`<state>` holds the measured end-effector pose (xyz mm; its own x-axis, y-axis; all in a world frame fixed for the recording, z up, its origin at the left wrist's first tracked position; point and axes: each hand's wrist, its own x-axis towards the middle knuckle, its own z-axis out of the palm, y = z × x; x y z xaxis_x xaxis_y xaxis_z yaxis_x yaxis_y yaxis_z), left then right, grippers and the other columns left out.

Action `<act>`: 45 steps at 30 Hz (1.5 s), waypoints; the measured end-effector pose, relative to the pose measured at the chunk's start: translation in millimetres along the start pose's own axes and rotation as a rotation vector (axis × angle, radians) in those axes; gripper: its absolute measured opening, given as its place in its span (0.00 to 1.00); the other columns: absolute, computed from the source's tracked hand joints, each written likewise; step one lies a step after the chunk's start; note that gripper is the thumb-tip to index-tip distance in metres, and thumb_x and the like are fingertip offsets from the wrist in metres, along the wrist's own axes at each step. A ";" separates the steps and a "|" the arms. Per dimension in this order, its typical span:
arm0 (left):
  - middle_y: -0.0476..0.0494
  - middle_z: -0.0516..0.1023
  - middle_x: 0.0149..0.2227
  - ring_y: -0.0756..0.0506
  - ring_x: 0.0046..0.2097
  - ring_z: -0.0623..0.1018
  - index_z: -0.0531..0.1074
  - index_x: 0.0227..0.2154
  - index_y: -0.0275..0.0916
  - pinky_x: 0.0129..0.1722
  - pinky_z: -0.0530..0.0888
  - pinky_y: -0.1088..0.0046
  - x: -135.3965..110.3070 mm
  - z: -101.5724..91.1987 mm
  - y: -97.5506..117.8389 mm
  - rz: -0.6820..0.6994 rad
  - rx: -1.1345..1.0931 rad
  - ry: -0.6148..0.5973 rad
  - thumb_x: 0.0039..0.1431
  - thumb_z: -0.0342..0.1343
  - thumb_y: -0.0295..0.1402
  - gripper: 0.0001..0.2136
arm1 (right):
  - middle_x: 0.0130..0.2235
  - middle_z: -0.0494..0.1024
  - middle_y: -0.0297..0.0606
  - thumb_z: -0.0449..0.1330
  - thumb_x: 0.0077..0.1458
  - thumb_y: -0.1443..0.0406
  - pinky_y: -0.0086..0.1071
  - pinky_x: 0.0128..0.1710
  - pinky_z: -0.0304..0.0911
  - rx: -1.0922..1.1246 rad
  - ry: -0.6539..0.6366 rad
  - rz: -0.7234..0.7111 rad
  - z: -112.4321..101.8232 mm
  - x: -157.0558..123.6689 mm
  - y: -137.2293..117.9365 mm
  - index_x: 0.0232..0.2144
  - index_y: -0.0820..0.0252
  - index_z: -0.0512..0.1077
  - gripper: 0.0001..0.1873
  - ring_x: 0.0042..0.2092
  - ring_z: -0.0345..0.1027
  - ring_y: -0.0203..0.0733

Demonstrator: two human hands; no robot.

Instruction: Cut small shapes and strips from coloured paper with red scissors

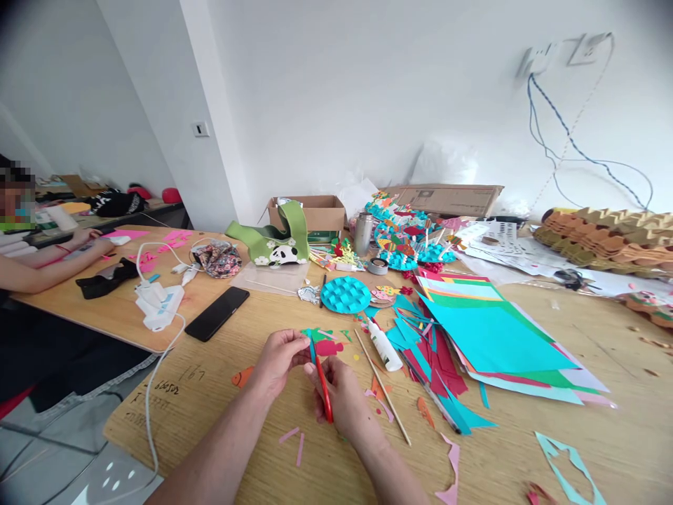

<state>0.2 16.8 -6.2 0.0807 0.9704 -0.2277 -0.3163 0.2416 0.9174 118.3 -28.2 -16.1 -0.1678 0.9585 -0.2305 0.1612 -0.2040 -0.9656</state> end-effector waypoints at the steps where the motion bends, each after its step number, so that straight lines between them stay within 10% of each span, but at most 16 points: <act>1: 0.46 0.73 0.17 0.50 0.20 0.72 0.68 0.17 0.35 0.24 0.68 0.74 0.0 0.0 -0.1 -0.001 0.002 -0.001 0.37 0.61 0.31 0.07 | 0.13 0.64 0.24 0.56 0.43 0.42 0.24 0.11 0.48 -0.003 0.002 0.007 -0.1 -0.2 -0.8 0.23 0.56 0.54 0.26 0.12 0.57 0.31; 45: 0.47 0.74 0.18 0.51 0.20 0.72 0.68 0.16 0.34 0.21 0.67 0.77 -2.7 1.7 0.8 -0.006 0.014 -0.033 0.37 0.61 0.29 0.07 | 0.14 0.65 0.23 0.59 0.44 0.45 0.24 0.09 0.50 0.007 0.028 0.004 -1.9 2.7 5.4 0.23 0.56 0.54 0.25 0.12 0.60 0.32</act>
<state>1.3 14.4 -4.3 0.1139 0.9682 -0.2226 -0.3026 0.2472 0.9205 120.6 -26.3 -21.7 -0.1395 0.9629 -0.2312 0.1549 -0.2093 -0.9655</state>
